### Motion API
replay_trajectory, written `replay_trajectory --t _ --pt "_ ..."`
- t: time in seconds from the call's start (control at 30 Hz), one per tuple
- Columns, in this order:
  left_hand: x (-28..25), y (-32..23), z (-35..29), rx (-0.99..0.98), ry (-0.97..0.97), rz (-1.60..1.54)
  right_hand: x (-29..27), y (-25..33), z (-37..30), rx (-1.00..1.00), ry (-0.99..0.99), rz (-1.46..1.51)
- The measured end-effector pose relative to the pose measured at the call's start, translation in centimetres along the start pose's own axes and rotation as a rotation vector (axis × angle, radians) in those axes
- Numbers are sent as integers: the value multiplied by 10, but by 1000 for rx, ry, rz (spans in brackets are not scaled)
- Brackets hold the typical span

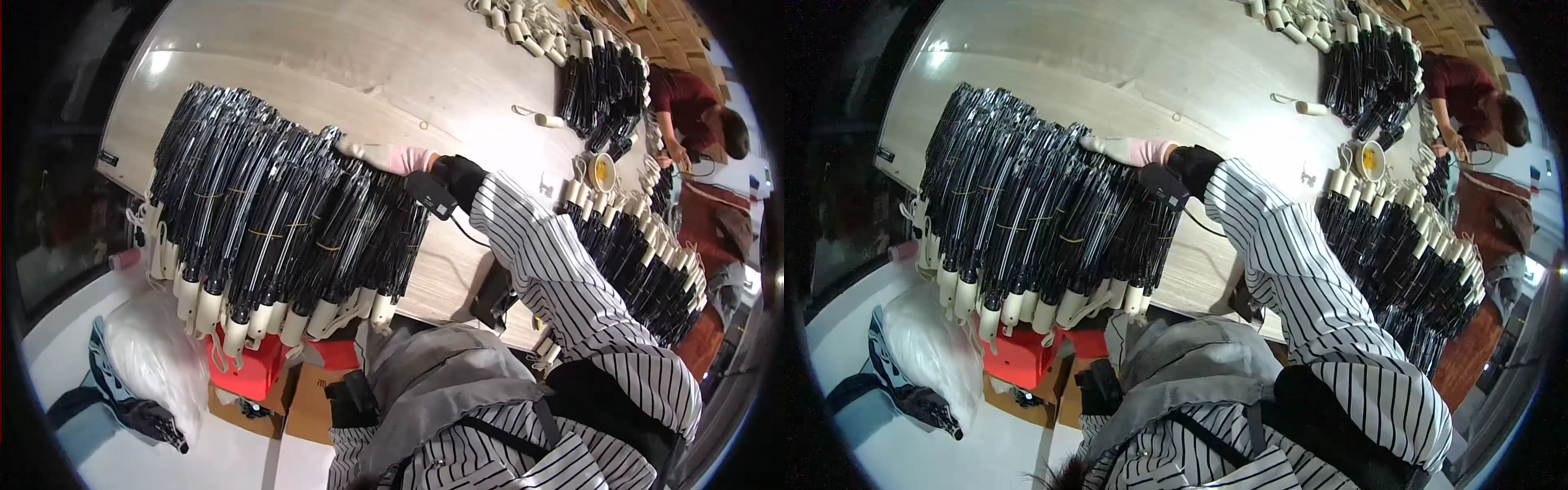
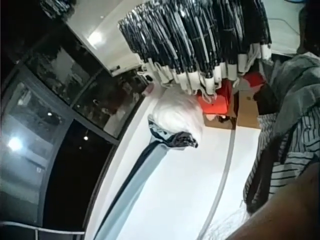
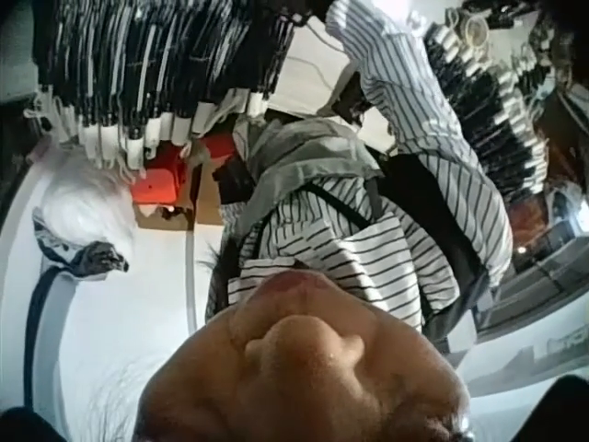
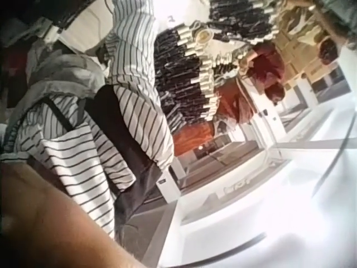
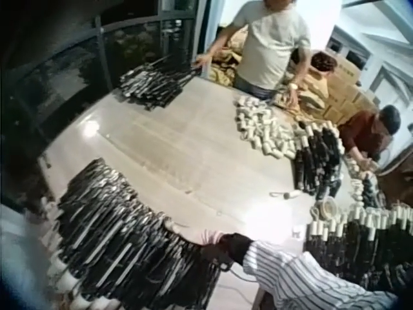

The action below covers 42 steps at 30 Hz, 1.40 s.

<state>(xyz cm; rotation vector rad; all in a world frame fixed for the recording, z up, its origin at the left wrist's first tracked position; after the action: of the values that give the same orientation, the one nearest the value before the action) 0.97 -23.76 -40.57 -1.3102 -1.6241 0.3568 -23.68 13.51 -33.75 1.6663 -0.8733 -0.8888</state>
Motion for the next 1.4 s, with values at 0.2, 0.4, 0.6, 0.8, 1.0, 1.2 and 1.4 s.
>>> replay_trajectory --t 0.2,0.4,0.6,0.8,1.0,1.2,1.4 --pt "11 -27 -20 254 -67 1886 -6 7 6 53 -41 405" --pt "10 -47 -1 157 -610 1320 -11 13 3 -200 -300 37" --pt "56 7 28 -7 -403 1032 12 45 20 -41 -216 -8" --pt "108 39 30 -127 12 1048 -5 39 -34 89 -614 -233" --pt "112 28 15 -164 71 1055 -35 4 -271 355 -1201 -226" --pt "121 22 -14 -228 86 1063 57 -90 -483 1238 -1038 -795" --pt "129 -4 -69 -277 74 1063 37 -100 -492 990 -1206 -75"
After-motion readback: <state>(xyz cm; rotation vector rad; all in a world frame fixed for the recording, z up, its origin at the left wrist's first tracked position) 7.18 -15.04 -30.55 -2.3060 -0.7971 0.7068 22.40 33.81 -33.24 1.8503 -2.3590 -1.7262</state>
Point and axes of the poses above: each hand's wrist, its own z-axis towards the middle knuckle, its own x-axis out of the palm, y = z × x, the point moved 2 cm from there along z, towards the middle knuckle, and after that the axes turned 4 degrees about z, right-handed, at the moved point
